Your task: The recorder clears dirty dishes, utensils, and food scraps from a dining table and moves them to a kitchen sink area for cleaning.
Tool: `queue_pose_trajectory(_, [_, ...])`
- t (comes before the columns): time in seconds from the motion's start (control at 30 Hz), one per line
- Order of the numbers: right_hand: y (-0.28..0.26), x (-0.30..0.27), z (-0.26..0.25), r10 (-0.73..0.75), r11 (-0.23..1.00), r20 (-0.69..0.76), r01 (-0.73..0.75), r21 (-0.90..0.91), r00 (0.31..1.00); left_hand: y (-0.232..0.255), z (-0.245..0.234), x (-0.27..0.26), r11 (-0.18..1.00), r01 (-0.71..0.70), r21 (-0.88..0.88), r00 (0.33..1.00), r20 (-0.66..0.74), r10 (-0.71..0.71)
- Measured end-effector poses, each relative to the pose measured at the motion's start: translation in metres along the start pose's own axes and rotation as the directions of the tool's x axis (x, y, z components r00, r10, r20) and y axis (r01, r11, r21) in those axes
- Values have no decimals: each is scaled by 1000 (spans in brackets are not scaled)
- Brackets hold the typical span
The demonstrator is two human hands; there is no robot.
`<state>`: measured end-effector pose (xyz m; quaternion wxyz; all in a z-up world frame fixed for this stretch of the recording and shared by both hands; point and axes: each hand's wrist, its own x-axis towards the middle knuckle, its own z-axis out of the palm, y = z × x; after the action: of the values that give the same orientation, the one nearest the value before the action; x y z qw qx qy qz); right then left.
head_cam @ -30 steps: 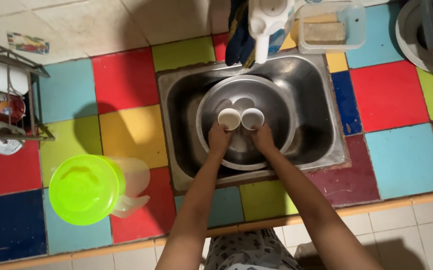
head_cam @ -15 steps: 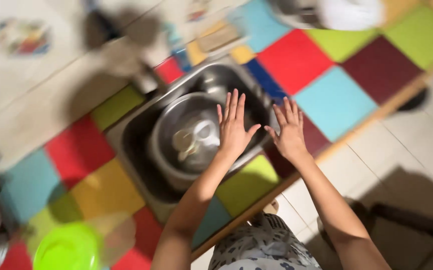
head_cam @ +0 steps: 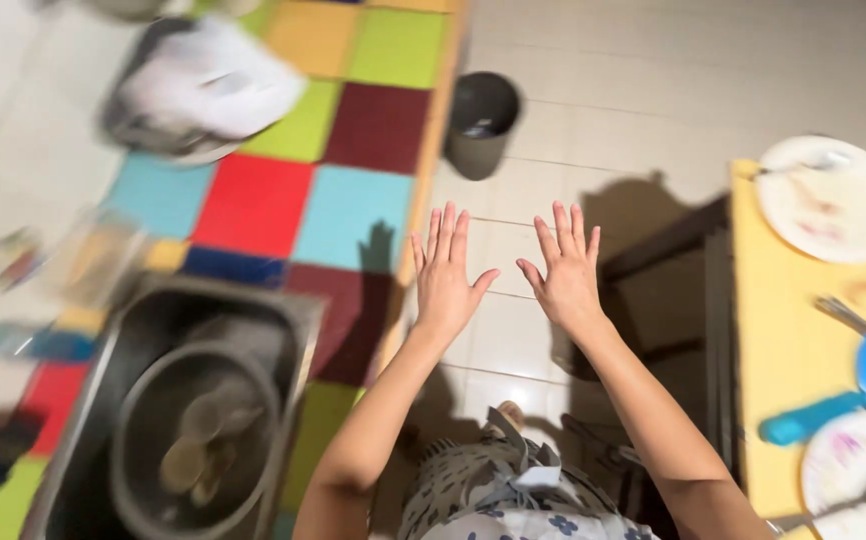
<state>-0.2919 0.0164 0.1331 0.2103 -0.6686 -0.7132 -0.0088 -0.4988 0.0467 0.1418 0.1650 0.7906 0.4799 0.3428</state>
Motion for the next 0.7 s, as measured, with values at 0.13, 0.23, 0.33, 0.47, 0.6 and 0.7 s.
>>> queue_pose_trajectory(0.13, [85,-29,-41,130,990,-78,-134,-47,988,54,73,32,990,-116,-80,990,72,122])
queue_pose_trajectory(0.23, [144,-50,-68,239,962,-137,-253,-102,961,97,121,56,971,-204,-128,967,125,220])
queue_pose_trajectory(0.33, [193,-76,-92,364,910,-195,-392,-132,911,142,166,76,941,-280,-188,931,186,314])
queue_pose_trajectory(0.47, [241,-109,-115,494,827,-256,-540,-156,831,195,217,100,893,-364,-266,867,255,429])
queue_pose_trajectory(0.6, [291,-139,-131,601,720,-316,-669,-185,734,245,270,118,833,-443,-331,784,307,539])
queue_pose_trajectory(0.7, [326,-152,-148,665,638,-374,-752,-168,647,281,310,138,782,-483,-393,709,348,613])
